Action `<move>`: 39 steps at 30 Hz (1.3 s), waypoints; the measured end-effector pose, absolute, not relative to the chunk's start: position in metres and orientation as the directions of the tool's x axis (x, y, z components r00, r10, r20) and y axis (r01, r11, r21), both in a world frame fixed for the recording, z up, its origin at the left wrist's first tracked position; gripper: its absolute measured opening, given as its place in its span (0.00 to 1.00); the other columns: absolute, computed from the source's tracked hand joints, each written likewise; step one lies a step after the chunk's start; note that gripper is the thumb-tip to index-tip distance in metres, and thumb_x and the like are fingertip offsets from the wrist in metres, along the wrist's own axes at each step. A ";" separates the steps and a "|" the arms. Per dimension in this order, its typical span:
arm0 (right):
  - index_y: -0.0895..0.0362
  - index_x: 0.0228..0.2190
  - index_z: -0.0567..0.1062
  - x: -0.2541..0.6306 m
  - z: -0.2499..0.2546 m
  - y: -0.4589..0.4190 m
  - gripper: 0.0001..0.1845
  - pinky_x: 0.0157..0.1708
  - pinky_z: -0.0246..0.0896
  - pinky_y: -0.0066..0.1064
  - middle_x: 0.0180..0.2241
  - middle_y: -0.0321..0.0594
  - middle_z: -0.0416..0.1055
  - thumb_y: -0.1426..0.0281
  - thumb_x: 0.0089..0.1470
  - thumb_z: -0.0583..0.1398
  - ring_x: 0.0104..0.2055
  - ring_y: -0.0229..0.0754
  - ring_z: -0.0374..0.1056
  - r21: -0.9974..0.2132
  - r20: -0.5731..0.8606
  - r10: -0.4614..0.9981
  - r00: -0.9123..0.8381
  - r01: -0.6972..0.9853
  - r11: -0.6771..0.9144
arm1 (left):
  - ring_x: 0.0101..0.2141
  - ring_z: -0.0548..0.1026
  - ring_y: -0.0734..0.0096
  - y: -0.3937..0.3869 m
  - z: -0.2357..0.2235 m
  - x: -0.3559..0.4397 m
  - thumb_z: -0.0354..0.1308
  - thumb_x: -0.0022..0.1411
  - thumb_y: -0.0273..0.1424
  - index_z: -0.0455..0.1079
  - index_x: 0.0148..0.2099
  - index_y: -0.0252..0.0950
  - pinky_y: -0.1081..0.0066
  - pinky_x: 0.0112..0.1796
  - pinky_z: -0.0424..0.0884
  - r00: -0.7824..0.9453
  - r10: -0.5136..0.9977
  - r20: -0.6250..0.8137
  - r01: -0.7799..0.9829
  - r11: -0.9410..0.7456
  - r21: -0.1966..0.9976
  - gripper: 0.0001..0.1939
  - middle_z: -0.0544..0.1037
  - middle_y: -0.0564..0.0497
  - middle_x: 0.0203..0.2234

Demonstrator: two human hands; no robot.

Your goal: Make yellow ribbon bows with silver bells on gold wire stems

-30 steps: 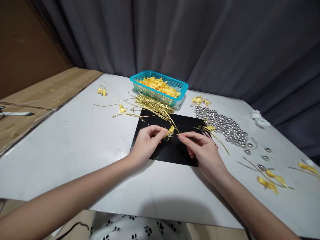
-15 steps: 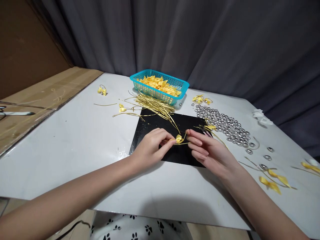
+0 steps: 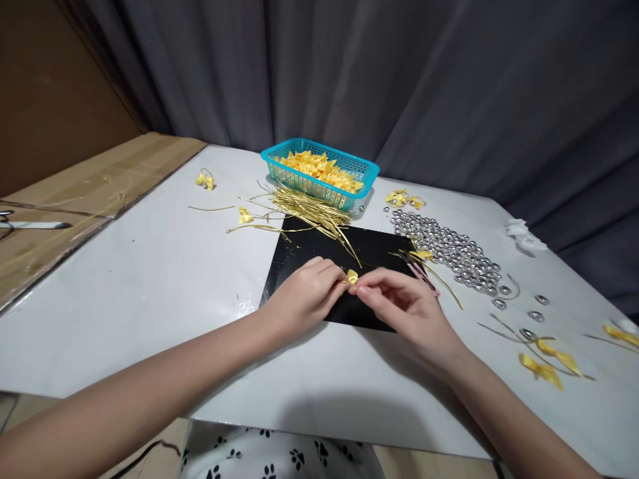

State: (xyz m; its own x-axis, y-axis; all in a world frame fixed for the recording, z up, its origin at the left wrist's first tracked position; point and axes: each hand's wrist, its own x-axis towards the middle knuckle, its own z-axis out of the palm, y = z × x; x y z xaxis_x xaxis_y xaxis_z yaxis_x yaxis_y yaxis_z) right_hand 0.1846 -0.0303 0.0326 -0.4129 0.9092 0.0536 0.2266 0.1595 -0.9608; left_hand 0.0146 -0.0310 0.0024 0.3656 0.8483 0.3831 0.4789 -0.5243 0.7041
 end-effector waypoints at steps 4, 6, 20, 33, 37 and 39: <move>0.57 0.27 0.74 0.186 0.028 -0.032 0.11 0.19 0.43 0.26 0.17 0.32 0.58 0.64 0.53 0.57 0.19 0.31 0.48 -0.858 0.106 0.849 -0.518 0.384 0.341 | 0.30 0.69 0.68 -0.029 0.001 0.015 0.50 0.61 0.31 0.69 0.30 0.36 0.69 0.32 0.62 0.269 0.921 0.282 0.395 -0.372 0.840 0.10 0.73 0.49 0.27; 0.58 0.26 0.73 0.188 0.027 -0.031 0.11 0.19 0.40 0.26 0.16 0.31 0.54 0.64 0.54 0.56 0.18 0.31 0.45 -0.828 0.090 0.845 -0.527 0.432 0.358 | 0.28 0.69 0.70 -0.027 0.001 0.015 0.53 0.59 0.32 0.70 0.30 0.35 0.71 0.30 0.62 0.197 0.967 0.164 0.296 -0.218 0.930 0.09 0.73 0.50 0.25; 0.58 0.22 0.69 0.190 0.020 -0.016 0.12 0.20 0.42 0.25 0.19 0.31 0.55 0.62 0.47 0.59 0.21 0.31 0.49 -0.934 -0.082 0.937 -0.339 0.354 0.046 | 0.26 0.68 0.78 -0.019 0.007 0.016 0.64 0.48 0.31 0.72 0.26 0.32 0.73 0.34 0.66 0.159 0.967 -0.199 -0.276 0.237 0.931 0.07 0.72 0.54 0.22; 0.59 0.23 0.66 0.185 0.012 -0.020 0.12 0.19 0.43 0.25 0.20 0.32 0.54 0.63 0.51 0.55 0.21 0.32 0.48 -0.871 -0.045 0.935 -0.352 0.471 0.135 | 0.25 0.66 0.81 -0.019 0.003 0.018 0.64 0.49 0.30 0.73 0.27 0.31 0.76 0.32 0.65 0.123 0.965 -0.230 -0.374 0.260 0.890 0.06 0.73 0.54 0.23; 0.58 0.24 0.67 0.184 0.010 -0.024 0.10 0.20 0.45 0.25 0.18 0.32 0.55 0.69 0.54 0.52 0.20 0.32 0.49 -0.722 0.040 0.889 -0.455 0.602 0.341 | 0.25 0.67 0.81 -0.019 0.002 0.017 0.65 0.48 0.29 0.73 0.27 0.31 0.76 0.32 0.65 0.122 0.965 -0.233 -0.387 0.263 0.884 0.06 0.73 0.54 0.23; 0.58 0.25 0.67 0.185 0.010 -0.025 0.09 0.22 0.47 0.26 0.20 0.33 0.58 0.72 0.55 0.51 0.22 0.33 0.53 -0.633 0.083 0.852 -0.517 0.633 0.446 | 0.25 0.67 0.81 -0.019 0.002 0.017 0.65 0.47 0.30 0.73 0.27 0.31 0.76 0.32 0.65 0.130 0.966 -0.226 -0.381 0.259 0.888 0.07 0.73 0.54 0.23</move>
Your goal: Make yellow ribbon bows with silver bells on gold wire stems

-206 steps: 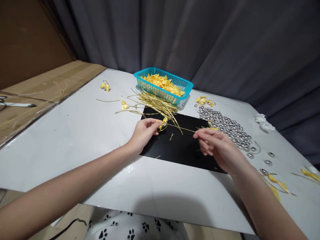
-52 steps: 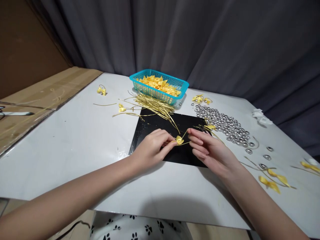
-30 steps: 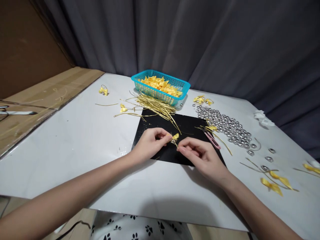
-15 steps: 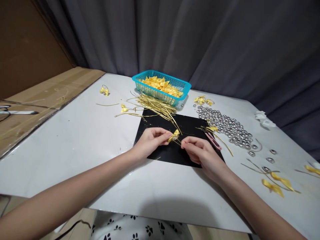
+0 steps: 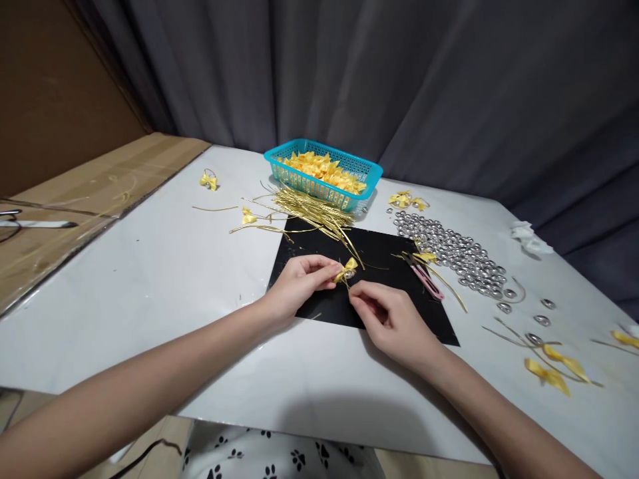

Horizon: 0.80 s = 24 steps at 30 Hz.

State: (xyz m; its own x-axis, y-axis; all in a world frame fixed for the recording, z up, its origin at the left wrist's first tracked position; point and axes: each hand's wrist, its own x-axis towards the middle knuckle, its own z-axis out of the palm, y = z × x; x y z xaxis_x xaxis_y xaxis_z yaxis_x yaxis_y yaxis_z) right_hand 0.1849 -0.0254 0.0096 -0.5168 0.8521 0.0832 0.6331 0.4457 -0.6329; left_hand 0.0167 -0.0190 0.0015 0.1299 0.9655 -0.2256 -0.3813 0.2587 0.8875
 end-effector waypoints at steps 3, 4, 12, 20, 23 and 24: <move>0.58 0.27 0.69 0.186 0.010 -0.027 0.09 0.26 0.50 0.27 0.24 0.37 0.64 0.74 0.55 0.50 0.26 0.36 0.58 -0.551 0.100 0.802 -0.589 0.638 0.537 | 0.26 0.68 0.79 -0.020 0.002 0.017 0.65 0.46 0.31 0.73 0.27 0.31 0.75 0.32 0.65 0.136 0.967 -0.213 -0.363 0.249 0.898 0.08 0.73 0.53 0.23; 0.58 0.28 0.69 0.186 0.011 -0.027 0.09 0.27 0.50 0.27 0.25 0.38 0.65 0.75 0.55 0.50 0.27 0.36 0.59 -0.541 0.097 0.791 -0.604 0.635 0.551 | 0.26 0.68 0.79 -0.020 0.002 0.016 0.65 0.46 0.32 0.73 0.27 0.31 0.75 0.32 0.65 0.137 0.968 -0.208 -0.356 0.244 0.902 0.09 0.73 0.53 0.23; 0.59 0.25 0.69 0.188 0.021 -0.028 0.11 0.18 0.41 0.24 0.18 0.31 0.56 0.64 0.53 0.57 0.18 0.29 0.48 -0.975 -0.115 0.854 -0.508 0.223 0.001 | 0.27 0.67 0.76 -0.018 -0.001 0.014 0.59 0.53 0.32 0.69 0.28 0.31 0.74 0.31 0.64 0.094 0.995 -0.027 -0.079 0.035 0.996 0.08 0.70 0.53 0.23; 0.59 0.26 0.72 0.192 0.027 -0.015 0.08 0.13 0.42 0.21 0.17 0.28 0.58 0.67 0.45 0.63 0.12 0.23 0.44 -0.899 -0.320 0.884 -0.342 -0.187 -0.397 | 0.28 0.68 0.74 -0.028 -0.001 0.017 0.52 0.59 0.27 0.68 0.31 0.32 0.74 0.28 0.64 0.234 0.924 0.304 0.343 -0.371 0.863 0.06 0.71 0.51 0.26; 0.60 0.27 0.73 0.191 0.026 -0.015 0.10 0.13 0.41 0.20 0.18 0.28 0.59 0.65 0.45 0.64 0.12 0.23 0.44 -0.934 -0.274 0.911 -0.309 -0.140 -0.328 | 0.28 0.68 0.73 -0.029 -0.002 0.017 0.51 0.60 0.25 0.68 0.31 0.33 0.73 0.29 0.64 0.325 0.859 0.396 0.414 -0.505 0.757 0.07 0.71 0.50 0.25; 0.60 0.27 0.72 0.190 0.026 -0.016 0.10 0.13 0.41 0.20 0.18 0.28 0.59 0.65 0.46 0.64 0.12 0.23 0.44 -0.948 -0.250 0.918 -0.309 -0.115 -0.297 | 0.29 0.67 0.72 -0.029 -0.003 0.017 0.51 0.60 0.25 0.68 0.31 0.33 0.72 0.30 0.64 0.350 0.840 0.414 0.431 -0.537 0.726 0.07 0.71 0.50 0.25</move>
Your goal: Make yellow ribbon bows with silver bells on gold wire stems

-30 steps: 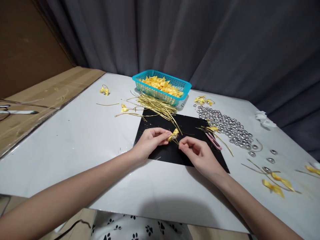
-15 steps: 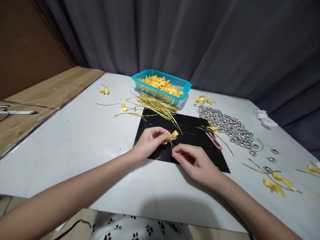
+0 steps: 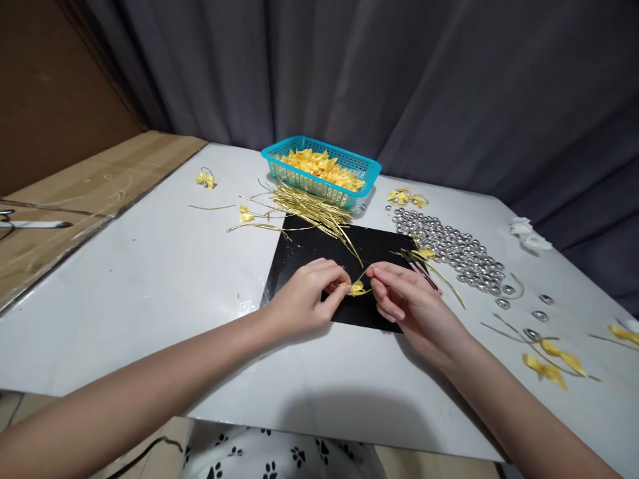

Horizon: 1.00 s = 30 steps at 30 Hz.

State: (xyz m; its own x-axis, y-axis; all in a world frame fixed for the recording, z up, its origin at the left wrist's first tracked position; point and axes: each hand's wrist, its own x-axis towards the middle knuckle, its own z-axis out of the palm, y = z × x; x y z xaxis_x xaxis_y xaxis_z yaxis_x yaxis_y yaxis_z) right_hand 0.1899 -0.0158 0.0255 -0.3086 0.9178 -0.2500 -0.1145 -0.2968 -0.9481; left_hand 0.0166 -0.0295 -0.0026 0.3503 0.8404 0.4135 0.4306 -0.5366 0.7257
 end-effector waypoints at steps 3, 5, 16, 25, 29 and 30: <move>0.59 0.28 0.71 0.188 0.025 -0.020 0.11 0.13 0.38 0.21 0.17 0.28 0.59 0.62 0.49 0.62 0.13 0.25 0.45 -0.983 -0.172 0.926 -0.336 -0.001 -0.183 | 0.29 0.67 0.71 -0.029 -0.003 0.016 0.50 0.60 0.24 0.68 0.31 0.33 0.71 0.32 0.64 0.392 0.818 0.420 0.455 -0.570 0.684 0.07 0.71 0.50 0.25; 0.58 0.28 0.71 0.187 0.025 -0.023 0.11 0.14 0.39 0.22 0.18 0.29 0.60 0.62 0.51 0.60 0.15 0.27 0.47 -0.991 -0.112 0.913 -0.391 0.115 -0.072 | 0.29 0.68 0.72 -0.028 -0.003 0.017 0.50 0.60 0.25 0.68 0.30 0.33 0.71 0.31 0.64 0.364 0.853 0.375 0.453 -0.514 0.729 0.08 0.72 0.50 0.25; 0.59 0.27 0.69 0.190 0.015 -0.029 0.10 0.23 0.48 0.26 0.21 0.34 0.63 0.71 0.57 0.52 0.22 0.33 0.54 -0.658 0.116 0.777 -0.619 0.538 0.527 | 0.26 0.68 0.75 -0.019 0.002 0.015 0.57 0.54 0.30 0.69 0.27 0.32 0.74 0.30 0.63 0.200 0.980 -0.001 0.043 -0.008 0.999 0.06 0.72 0.53 0.22; 0.58 0.25 0.67 0.188 0.015 -0.027 0.09 0.22 0.47 0.25 0.19 0.33 0.60 0.73 0.56 0.51 0.21 0.32 0.53 -0.594 0.120 0.805 -0.581 0.608 0.527 | 0.25 0.67 0.78 -0.017 0.002 0.015 0.60 0.51 0.27 0.70 0.25 0.32 0.74 0.31 0.64 0.192 0.974 -0.118 -0.163 0.150 0.975 0.05 0.72 0.54 0.22; 0.58 0.23 0.65 0.185 0.016 -0.027 0.10 0.20 0.45 0.24 0.17 0.30 0.54 0.71 0.56 0.51 0.19 0.32 0.49 -0.635 0.068 0.829 -0.555 0.617 0.465 | 0.26 0.68 0.78 -0.017 0.000 0.014 0.61 0.50 0.28 0.71 0.27 0.31 0.75 0.32 0.64 0.200 0.972 -0.121 -0.199 0.161 0.967 0.05 0.72 0.53 0.23; 0.58 0.23 0.64 0.185 0.016 -0.027 0.11 0.20 0.45 0.24 0.17 0.30 0.53 0.71 0.56 0.50 0.19 0.32 0.48 -0.639 0.060 0.830 -0.554 0.617 0.459 | 0.26 0.68 0.78 -0.017 0.000 0.014 0.61 0.50 0.29 0.71 0.27 0.31 0.75 0.32 0.64 0.200 0.972 -0.121 -0.204 0.162 0.965 0.05 0.72 0.53 0.23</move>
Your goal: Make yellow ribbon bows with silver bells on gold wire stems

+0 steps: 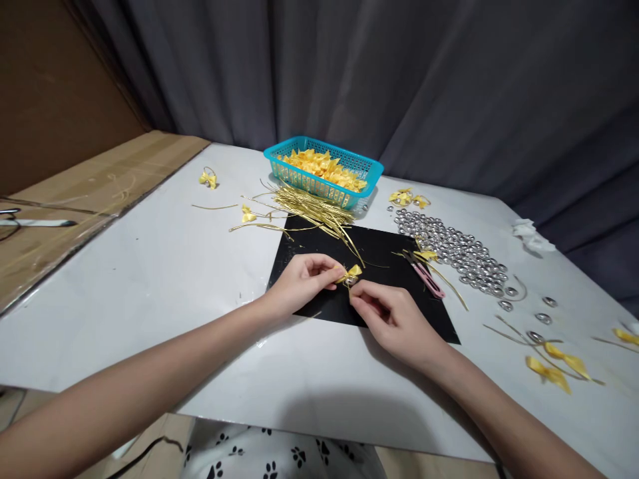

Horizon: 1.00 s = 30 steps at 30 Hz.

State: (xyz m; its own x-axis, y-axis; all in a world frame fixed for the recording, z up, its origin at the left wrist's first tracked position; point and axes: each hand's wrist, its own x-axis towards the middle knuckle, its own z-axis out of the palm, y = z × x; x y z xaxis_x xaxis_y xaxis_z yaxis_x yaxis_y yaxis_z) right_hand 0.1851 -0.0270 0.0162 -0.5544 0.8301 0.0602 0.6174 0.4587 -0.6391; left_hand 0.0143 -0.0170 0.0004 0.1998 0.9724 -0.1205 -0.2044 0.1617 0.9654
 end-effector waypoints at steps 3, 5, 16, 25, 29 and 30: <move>0.57 0.23 0.63 0.185 0.015 -0.028 0.10 0.22 0.47 0.25 0.19 0.32 0.56 0.73 0.56 0.50 0.20 0.33 0.52 -0.591 0.079 0.790 -0.608 0.609 0.529 | 0.26 0.68 0.78 -0.018 0.001 0.014 0.62 0.49 0.29 0.71 0.26 0.31 0.75 0.32 0.65 0.194 0.973 -0.127 -0.208 0.167 0.964 0.05 0.72 0.54 0.22; 0.58 0.24 0.64 0.184 0.014 -0.029 0.10 0.25 0.48 0.26 0.21 0.35 0.60 0.75 0.56 0.49 0.23 0.34 0.56 -0.509 0.094 0.742 -0.664 0.608 0.609 | 0.25 0.68 0.78 -0.018 0.002 0.014 0.62 0.48 0.29 0.70 0.25 0.32 0.75 0.31 0.65 0.191 0.972 -0.134 -0.200 0.172 0.965 0.06 0.72 0.54 0.22; 0.58 0.28 0.67 0.182 0.008 -0.032 0.10 0.22 0.43 0.28 0.26 0.39 0.65 0.76 0.54 0.48 0.23 0.36 0.58 -0.203 0.074 0.675 -0.734 0.652 0.731 | 0.25 0.68 0.77 -0.019 0.002 0.015 0.61 0.49 0.30 0.70 0.25 0.32 0.75 0.30 0.64 0.178 0.978 -0.111 -0.164 0.140 0.976 0.06 0.71 0.53 0.21; 0.58 0.23 0.67 0.175 -0.007 -0.034 0.13 0.20 0.47 0.24 0.14 0.29 0.54 0.66 0.57 0.54 0.17 0.30 0.50 -0.586 0.275 0.851 -0.447 0.624 0.517 | 0.25 0.68 0.76 -0.019 0.004 0.016 0.61 0.50 0.31 0.68 0.25 0.32 0.74 0.30 0.65 0.191 0.978 -0.084 -0.105 0.105 0.989 0.07 0.71 0.54 0.21; 0.58 0.24 0.69 0.173 -0.009 -0.033 0.12 0.18 0.47 0.24 0.14 0.29 0.54 0.67 0.56 0.54 0.16 0.30 0.50 -0.623 0.327 0.861 -0.389 0.596 0.506 | 0.26 0.70 0.75 -0.019 -0.001 0.018 0.61 0.50 0.31 0.69 0.26 0.32 0.73 0.32 0.66 0.195 0.978 -0.076 -0.117 0.100 0.988 0.07 0.73 0.53 0.22; 0.58 0.24 0.70 0.172 -0.009 -0.034 0.12 0.18 0.47 0.24 0.14 0.29 0.55 0.67 0.55 0.54 0.16 0.30 0.49 -0.623 0.335 0.861 -0.382 0.596 0.506 | 0.26 0.70 0.75 -0.019 -0.001 0.018 0.61 0.50 0.31 0.70 0.26 0.32 0.73 0.32 0.66 0.194 0.978 -0.074 -0.114 0.097 0.989 0.07 0.73 0.53 0.22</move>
